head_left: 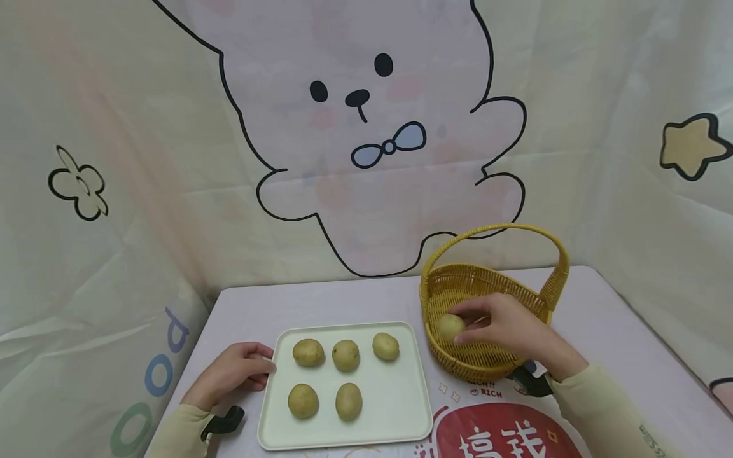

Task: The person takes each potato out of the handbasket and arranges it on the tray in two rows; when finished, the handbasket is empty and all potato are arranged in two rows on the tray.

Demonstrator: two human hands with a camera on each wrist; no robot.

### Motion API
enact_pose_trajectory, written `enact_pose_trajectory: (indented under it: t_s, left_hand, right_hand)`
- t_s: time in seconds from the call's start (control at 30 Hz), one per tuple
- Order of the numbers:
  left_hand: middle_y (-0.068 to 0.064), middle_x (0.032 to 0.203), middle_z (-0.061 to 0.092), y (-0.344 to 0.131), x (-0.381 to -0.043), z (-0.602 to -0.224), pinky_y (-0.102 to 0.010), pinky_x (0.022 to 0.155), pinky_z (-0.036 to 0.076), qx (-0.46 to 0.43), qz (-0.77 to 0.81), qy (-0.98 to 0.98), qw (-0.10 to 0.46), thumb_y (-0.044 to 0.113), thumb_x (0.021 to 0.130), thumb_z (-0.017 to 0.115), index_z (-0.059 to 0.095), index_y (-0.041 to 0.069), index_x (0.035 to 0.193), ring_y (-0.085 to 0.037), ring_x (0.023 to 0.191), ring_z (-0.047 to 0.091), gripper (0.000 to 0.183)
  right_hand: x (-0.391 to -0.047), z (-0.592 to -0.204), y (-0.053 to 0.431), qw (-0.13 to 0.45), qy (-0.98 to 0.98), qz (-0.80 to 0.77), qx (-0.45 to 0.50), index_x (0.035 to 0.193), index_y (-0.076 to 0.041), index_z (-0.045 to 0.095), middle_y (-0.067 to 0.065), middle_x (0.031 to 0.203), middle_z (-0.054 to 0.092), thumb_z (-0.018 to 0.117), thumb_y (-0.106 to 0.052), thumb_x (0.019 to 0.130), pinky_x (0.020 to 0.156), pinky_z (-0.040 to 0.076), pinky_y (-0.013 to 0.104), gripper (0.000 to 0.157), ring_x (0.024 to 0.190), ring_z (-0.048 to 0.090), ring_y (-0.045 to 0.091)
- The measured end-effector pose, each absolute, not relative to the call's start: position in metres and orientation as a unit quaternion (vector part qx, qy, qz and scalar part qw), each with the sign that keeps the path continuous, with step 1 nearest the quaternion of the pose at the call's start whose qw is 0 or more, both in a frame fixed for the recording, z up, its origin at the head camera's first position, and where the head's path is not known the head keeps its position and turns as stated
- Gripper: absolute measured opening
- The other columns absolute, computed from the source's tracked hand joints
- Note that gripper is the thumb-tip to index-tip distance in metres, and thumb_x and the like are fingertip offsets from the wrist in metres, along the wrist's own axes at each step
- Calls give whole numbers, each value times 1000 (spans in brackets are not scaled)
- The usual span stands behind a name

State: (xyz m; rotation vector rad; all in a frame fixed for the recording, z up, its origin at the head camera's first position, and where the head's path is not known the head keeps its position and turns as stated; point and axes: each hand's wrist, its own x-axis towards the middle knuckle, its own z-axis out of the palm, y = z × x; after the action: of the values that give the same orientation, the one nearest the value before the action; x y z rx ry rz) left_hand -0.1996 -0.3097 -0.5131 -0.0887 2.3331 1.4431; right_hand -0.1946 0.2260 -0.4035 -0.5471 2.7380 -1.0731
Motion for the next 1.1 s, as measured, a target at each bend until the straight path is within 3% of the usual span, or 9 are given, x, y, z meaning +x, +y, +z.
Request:
enact_pose_trajectory:
  t_s: [0.5,1.1]
  left_hand:
    - [-6,89,74,-310,-199,-513,-31,69,64,-32,516,833,195,17,96,77,67,-5,124,-17,76,70,38]
    - [-6,87,72,-309,-199,-512,-31,69,64,-47,509,838,193,18,94,79,67,-3,124,-16,75,68,38]
  right_hand:
    - [-167,-432,170,104,852,-468,-211,129,-8,76,7,122,77,92,-29,87,86,63,22,50,103,76,13]
    - [-158,-473,127,126,844,-465,-235,123,-7,78,2,108,78,93,-19,83,79,61,20,45,95,75,11]
